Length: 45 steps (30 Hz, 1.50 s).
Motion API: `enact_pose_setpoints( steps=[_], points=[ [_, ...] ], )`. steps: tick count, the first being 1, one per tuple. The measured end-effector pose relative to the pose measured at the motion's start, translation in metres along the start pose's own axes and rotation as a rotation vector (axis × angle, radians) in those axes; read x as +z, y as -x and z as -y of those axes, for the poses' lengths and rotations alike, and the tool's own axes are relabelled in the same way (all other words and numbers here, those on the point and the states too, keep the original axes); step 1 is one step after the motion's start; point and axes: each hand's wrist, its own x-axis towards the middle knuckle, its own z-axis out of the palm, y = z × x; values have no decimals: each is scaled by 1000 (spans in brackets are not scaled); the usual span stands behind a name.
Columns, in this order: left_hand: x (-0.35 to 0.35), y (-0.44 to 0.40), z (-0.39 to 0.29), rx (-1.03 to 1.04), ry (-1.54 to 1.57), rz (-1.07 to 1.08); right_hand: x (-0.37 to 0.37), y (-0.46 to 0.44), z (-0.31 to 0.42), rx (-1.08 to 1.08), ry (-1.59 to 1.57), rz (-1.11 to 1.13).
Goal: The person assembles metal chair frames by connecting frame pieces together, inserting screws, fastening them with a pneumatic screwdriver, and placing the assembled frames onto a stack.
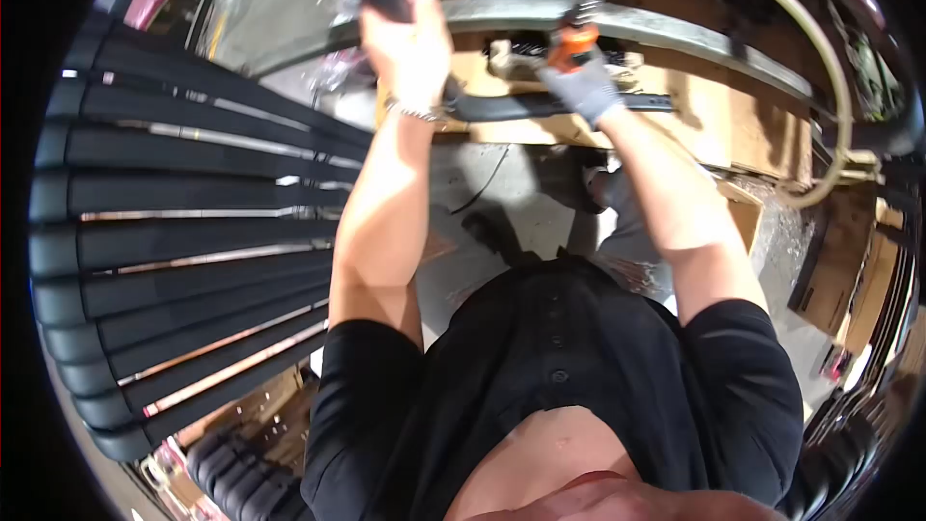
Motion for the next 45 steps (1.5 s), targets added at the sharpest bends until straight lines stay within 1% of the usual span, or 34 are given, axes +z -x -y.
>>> enact_pose_setpoints(
  steps=[2,3,5,7,8,9,10,11,12,14,16,18,20,21,22,24,25,27,28,29,30,32,33,34,36,38,40,41,43,44,45],
  points=[
    [5,7,-8,-72,-200,-135,4,11,37,-337,78,-4],
    [7,9,-4,-48,-149,-109,13,10,32,-409,95,-38],
    [1,7,3,-14,-90,-71,9,16,35,-482,117,-87],
    [-4,4,7,54,-183,-7,-15,38,83,-194,-80,-154],
    [-3,0,7,53,-165,7,-31,48,105,-46,-174,-186],
    [-3,-6,10,36,-86,-23,-57,60,123,53,-250,-200],
    [-3,-11,13,16,-6,-53,-81,76,121,68,-322,-284],
    [-4,-14,16,9,6,-39,-104,92,120,77,-394,-370],
    [-6,-16,18,7,59,-45,-122,107,104,-3,-461,-522],
    [-8,-23,24,3,119,-53,-153,136,51,36,-648,-924],
    [-10,-26,31,37,89,-30,-191,168,-7,365,-922,-1031],
    [-9,-27,33,53,80,-12,-210,177,-51,567,-861,-1146],
    [-2,-27,27,40,7,-11,-226,182,-122,536,-904,-1129],
    [-2,-26,23,32,-32,-22,-235,176,-146,523,-953,-1103],
    [-2,-26,22,39,-19,-53,-240,164,-153,498,-946,-1080],
    [-3,-26,21,32,-16,-71,-243,139,-158,510,-804,-1126],
    [-2,-26,21,27,-14,-70,-258,129,-164,486,-802,-1115],
    [1,-29,19,37,-17,-87,-293,118,-173,424,-249,-1064],
    [1,-28,19,32,-34,-89,-296,113,-151,395,27,-1025],
    [-1,-29,19,25,-54,-90,-305,108,-125,250,-134,-1179],
    [-2,-29,22,23,-52,-95,-309,102,-53,101,-297,-1323],
    [-3,-32,27,41,-64,-81,-336,109,48,-125,-408,-1234],
    [-2,-33,29,52,-65,-68,-360,114,71,-194,-425,-1153],
    [-1,-34,29,56,-56,-57,-353,107,125,-279,-539,-1081],
    [2,-36,28,15,-40,-49,-400,91,150,-313,-221,-778],
    [3,-36,24,1,-21,-46,-396,73,191,-286,94,-654],
    [0,-36,22,-16,-103,-44,-363,61,224,-202,841,-881],
    [-2,-36,21,-25,-145,-46,-352,59,226,-205,846,-888],
    [-5,-35,26,-7,-123,-45,-335,55,223,-406,1228,-1007],
    [-6,-35,29,12,-111,-43,-327,58,223,-415,1231,-1012],
    [-8,-37,31,34,-102,-42,-317,65,222,-477,1305,-984]
  ],
)
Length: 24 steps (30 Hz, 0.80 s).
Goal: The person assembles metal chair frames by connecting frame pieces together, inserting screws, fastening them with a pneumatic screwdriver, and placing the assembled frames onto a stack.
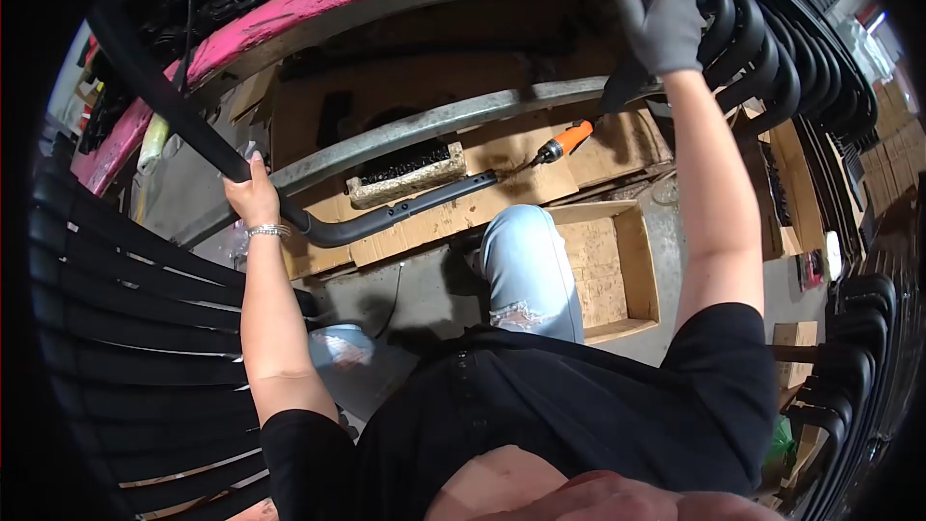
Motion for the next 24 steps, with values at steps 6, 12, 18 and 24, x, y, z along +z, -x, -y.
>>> enact_pose_setpoints(
  steps=[6,12,18,24],
  points=[
    [1,1,-1,-42,7,17,-5,44,3,-281,86,-74],
    [-1,3,-6,-32,30,12,6,143,12,-252,46,299],
    [-1,3,-5,-56,43,2,-36,157,-7,-97,-305,330],
    [-1,4,-14,-93,-69,-25,19,-29,-60,109,-159,72]
  ],
)
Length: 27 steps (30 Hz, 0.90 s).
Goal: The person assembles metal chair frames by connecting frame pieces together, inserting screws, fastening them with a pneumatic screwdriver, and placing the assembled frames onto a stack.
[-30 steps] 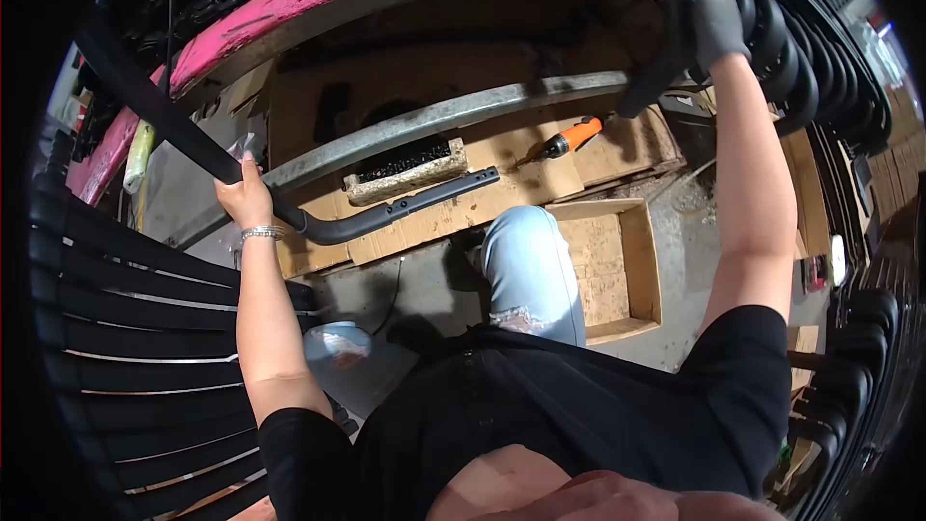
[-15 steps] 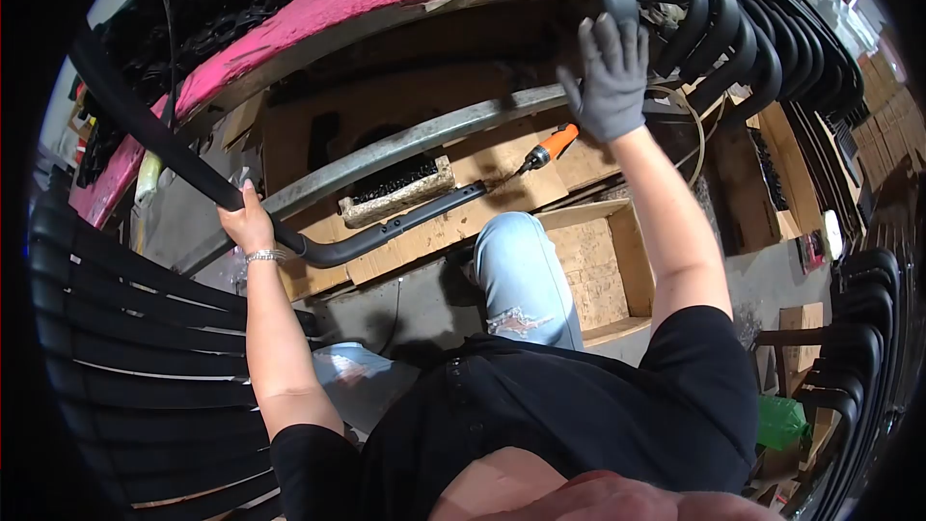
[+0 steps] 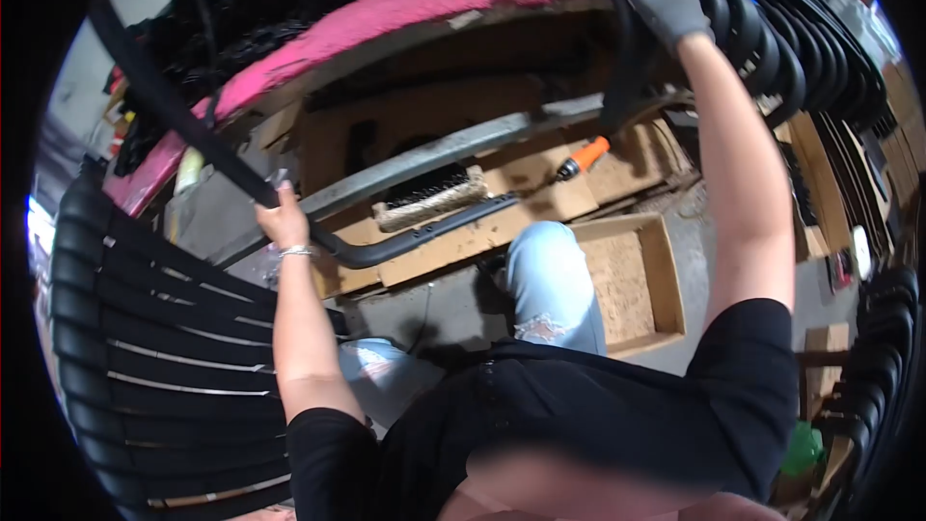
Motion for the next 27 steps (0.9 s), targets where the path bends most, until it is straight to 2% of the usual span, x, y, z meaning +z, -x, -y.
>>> enact_pose_setpoints(
  steps=[1,2,5,7,9,10,11,13,14,16,18,19,21,23,25,26,27],
  points=[
    [0,0,0,8,17,1,20,-15,-9,111,2,172],
    [0,-1,2,18,11,-27,20,-25,3,100,-23,160],
    [1,-1,3,76,53,-17,-13,-38,39,347,-47,865],
    [2,-2,-1,56,121,-5,-34,-17,44,346,-57,734],
    [0,3,3,25,143,5,-69,6,27,202,-422,847],
    [-1,4,3,37,143,15,-109,20,46,393,-214,838],
    [-2,4,2,50,142,23,-134,32,35,390,-177,867],
    [-3,0,3,54,121,43,-181,52,32,153,76,908],
    [-3,0,6,51,132,39,-180,58,12,166,67,940],
    [-3,4,12,68,154,41,-166,79,-25,77,32,799],
    [-5,8,10,76,152,59,-133,83,-32,195,401,820],
    [-5,11,5,16,245,59,-113,93,-38,201,398,846],
    [-11,24,0,-58,332,41,-70,130,-46,538,303,654],
    [-19,34,-6,-113,406,4,-34,170,-5,570,209,503],
    [-31,34,-13,-133,438,-38,4,213,16,568,-95,333],
    [-46,38,-16,-147,490,-29,12,218,20,573,-102,353],
    [-59,39,-17,-163,540,-18,21,223,25,588,-266,320]
  ],
)
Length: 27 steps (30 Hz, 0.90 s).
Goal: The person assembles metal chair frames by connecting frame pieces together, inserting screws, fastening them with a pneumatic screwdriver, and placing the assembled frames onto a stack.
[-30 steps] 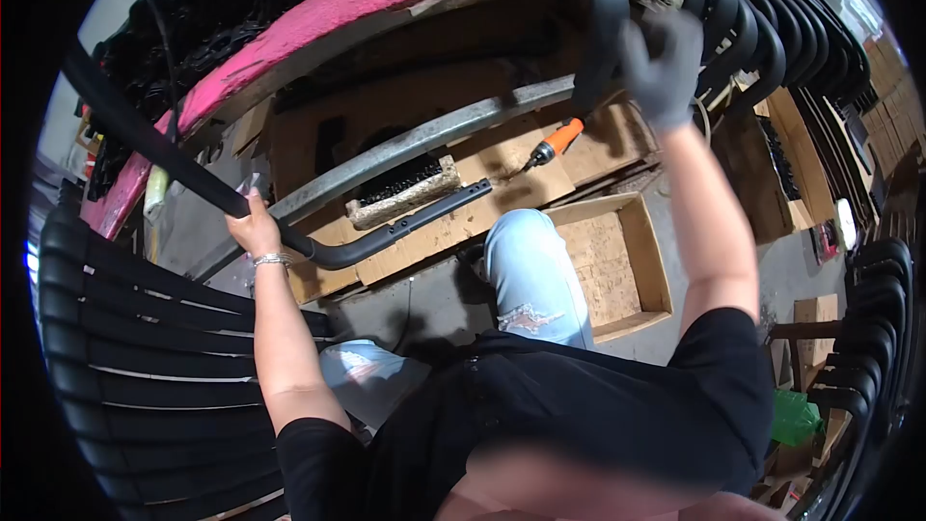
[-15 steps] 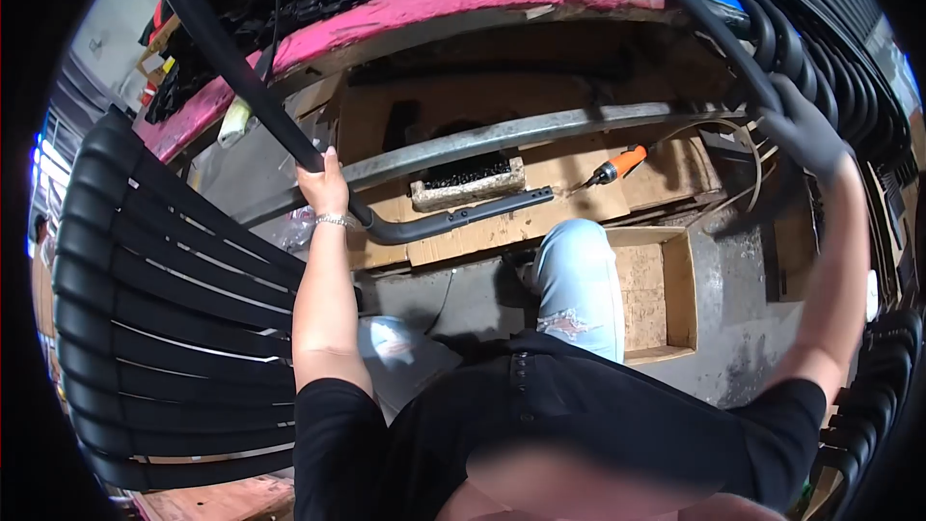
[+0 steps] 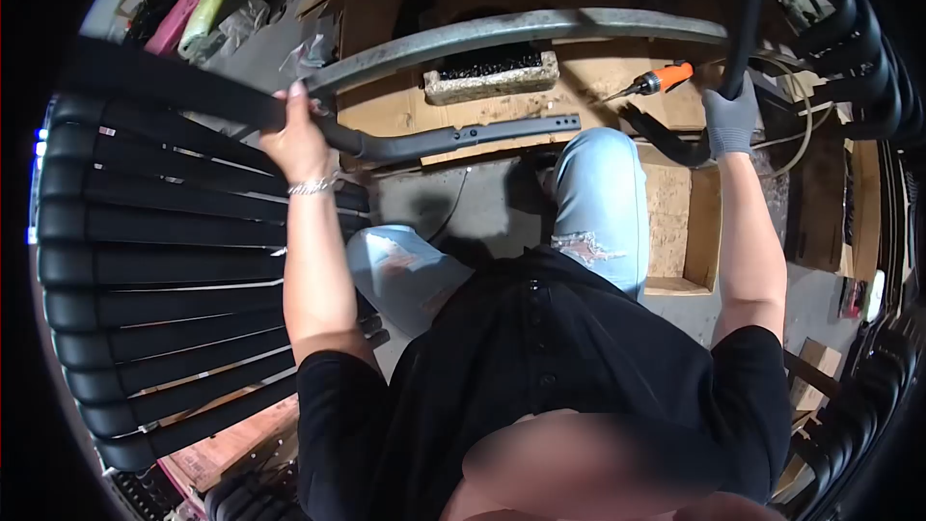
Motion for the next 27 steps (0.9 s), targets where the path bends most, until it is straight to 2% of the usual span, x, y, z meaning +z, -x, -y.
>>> enact_pose_setpoints(
  steps=[2,3,6,7,10,12,15,18,23,26,27],
  points=[
    [-19,-5,-14,29,-63,-13,15,7,-3,-12,-325,28],
    [-31,-8,-18,74,-96,-30,17,5,-1,-7,-328,49],
    [-52,-21,-21,93,-147,-56,9,-12,6,131,-404,457],
    [-57,-25,-22,102,-163,-60,10,-10,0,137,-407,465],
    [-74,-39,-29,49,-123,51,20,-7,-20,-110,-347,610],
    [-78,-39,-28,17,-115,103,26,-5,-24,-123,-357,650],
    [-72,-37,-24,-30,-153,23,27,4,-20,-160,-378,695],
    [-60,-37,-14,-61,-176,-15,33,11,-7,-25,-444,728],
    [-44,-39,-19,-122,-190,-21,46,17,-9,-77,-404,688],
    [-38,-44,-17,-94,-191,-72,53,15,3,92,-606,655],
    [-37,-46,-17,-75,-188,-100,56,10,0,88,-607,653]
  ],
)
